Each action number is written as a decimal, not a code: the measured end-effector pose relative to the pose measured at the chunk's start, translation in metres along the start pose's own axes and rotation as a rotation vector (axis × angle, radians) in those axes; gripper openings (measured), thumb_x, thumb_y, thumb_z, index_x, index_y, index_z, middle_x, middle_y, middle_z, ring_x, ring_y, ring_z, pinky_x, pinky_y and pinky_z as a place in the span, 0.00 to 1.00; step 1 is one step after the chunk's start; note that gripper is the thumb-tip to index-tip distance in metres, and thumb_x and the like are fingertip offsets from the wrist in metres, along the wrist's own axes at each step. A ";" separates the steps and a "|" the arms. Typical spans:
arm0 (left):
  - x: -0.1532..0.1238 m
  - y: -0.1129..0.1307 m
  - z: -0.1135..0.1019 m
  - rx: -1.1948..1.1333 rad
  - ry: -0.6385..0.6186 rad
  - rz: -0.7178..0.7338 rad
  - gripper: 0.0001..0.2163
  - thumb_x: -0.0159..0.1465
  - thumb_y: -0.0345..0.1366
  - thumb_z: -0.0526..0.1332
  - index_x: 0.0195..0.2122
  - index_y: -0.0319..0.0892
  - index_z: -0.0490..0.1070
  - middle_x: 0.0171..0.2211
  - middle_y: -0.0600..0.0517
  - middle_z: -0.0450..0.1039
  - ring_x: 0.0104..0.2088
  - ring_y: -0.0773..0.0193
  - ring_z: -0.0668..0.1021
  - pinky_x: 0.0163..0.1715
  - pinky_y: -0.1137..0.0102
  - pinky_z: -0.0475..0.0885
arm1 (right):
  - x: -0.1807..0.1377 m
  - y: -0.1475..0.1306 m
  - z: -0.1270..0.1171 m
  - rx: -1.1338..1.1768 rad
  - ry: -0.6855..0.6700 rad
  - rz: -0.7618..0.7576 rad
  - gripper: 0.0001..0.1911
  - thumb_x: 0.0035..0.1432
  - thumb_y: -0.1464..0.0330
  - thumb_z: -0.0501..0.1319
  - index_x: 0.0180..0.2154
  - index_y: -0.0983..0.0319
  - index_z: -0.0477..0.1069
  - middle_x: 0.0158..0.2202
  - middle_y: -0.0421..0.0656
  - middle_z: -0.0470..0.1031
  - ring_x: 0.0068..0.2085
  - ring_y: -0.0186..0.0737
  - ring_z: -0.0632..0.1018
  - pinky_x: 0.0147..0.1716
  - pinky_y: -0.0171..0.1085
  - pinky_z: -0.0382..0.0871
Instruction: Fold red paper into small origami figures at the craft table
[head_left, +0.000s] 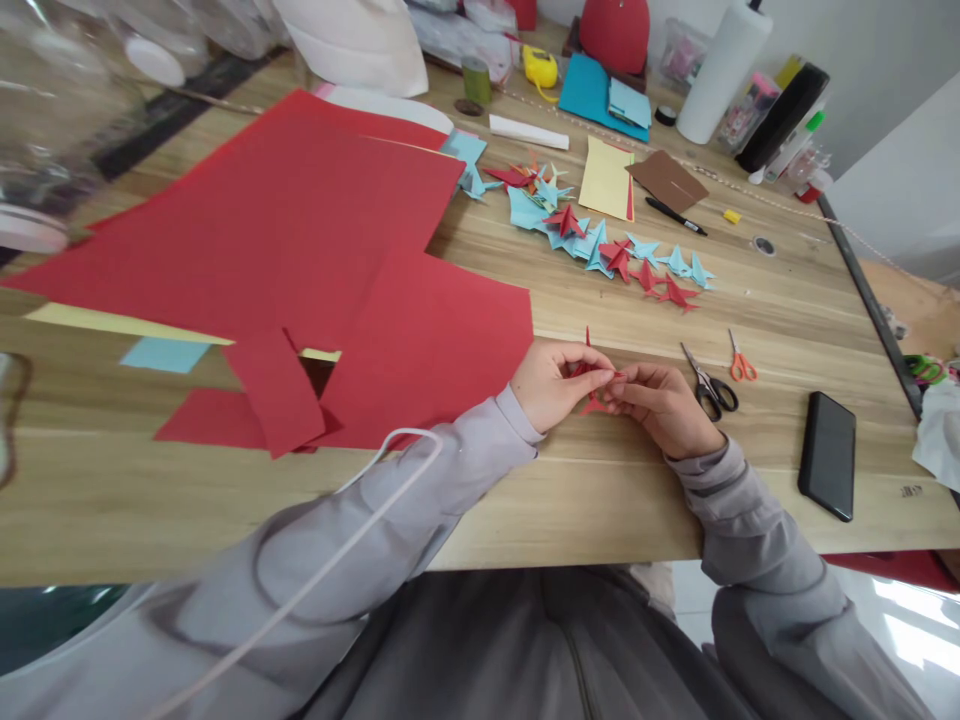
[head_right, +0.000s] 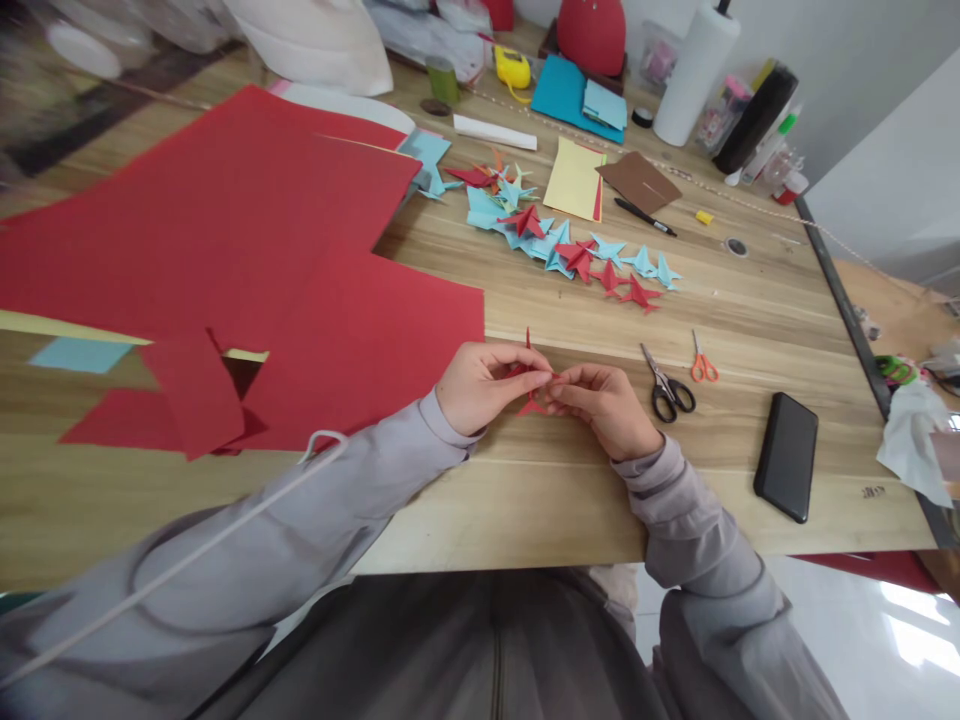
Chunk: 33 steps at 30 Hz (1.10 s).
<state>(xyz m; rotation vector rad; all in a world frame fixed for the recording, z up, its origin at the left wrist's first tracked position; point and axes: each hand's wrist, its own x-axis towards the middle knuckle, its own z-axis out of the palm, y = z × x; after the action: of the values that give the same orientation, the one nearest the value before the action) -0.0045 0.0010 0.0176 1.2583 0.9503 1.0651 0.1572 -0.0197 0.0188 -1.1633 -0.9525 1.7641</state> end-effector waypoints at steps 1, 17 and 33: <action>0.000 0.000 0.000 -0.010 0.004 -0.013 0.03 0.50 0.31 0.66 0.25 0.37 0.77 0.22 0.51 0.76 0.24 0.68 0.75 0.28 0.72 0.72 | 0.000 0.000 0.000 -0.018 -0.008 0.000 0.07 0.42 0.70 0.72 0.25 0.64 0.76 0.24 0.40 0.78 0.25 0.30 0.77 0.29 0.31 0.70; 0.000 0.001 -0.002 -0.204 -0.059 -0.076 0.07 0.48 0.34 0.69 0.25 0.36 0.75 0.19 0.54 0.73 0.20 0.71 0.73 0.24 0.74 0.71 | -0.008 -0.014 -0.009 -0.274 0.034 -0.354 0.08 0.46 0.68 0.71 0.28 0.61 0.74 0.26 0.38 0.77 0.27 0.31 0.75 0.29 0.31 0.70; -0.001 0.003 -0.001 -0.194 -0.131 -0.099 0.09 0.49 0.37 0.69 0.26 0.37 0.74 0.20 0.53 0.73 0.22 0.69 0.74 0.26 0.71 0.72 | -0.003 -0.009 -0.010 -0.121 -0.025 -0.154 0.08 0.46 0.67 0.71 0.28 0.63 0.76 0.24 0.40 0.79 0.27 0.32 0.78 0.31 0.32 0.72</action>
<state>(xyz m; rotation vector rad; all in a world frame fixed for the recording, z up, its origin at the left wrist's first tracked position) -0.0060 -0.0001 0.0203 1.0959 0.7823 0.9608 0.1691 -0.0171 0.0246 -1.1135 -1.1466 1.6197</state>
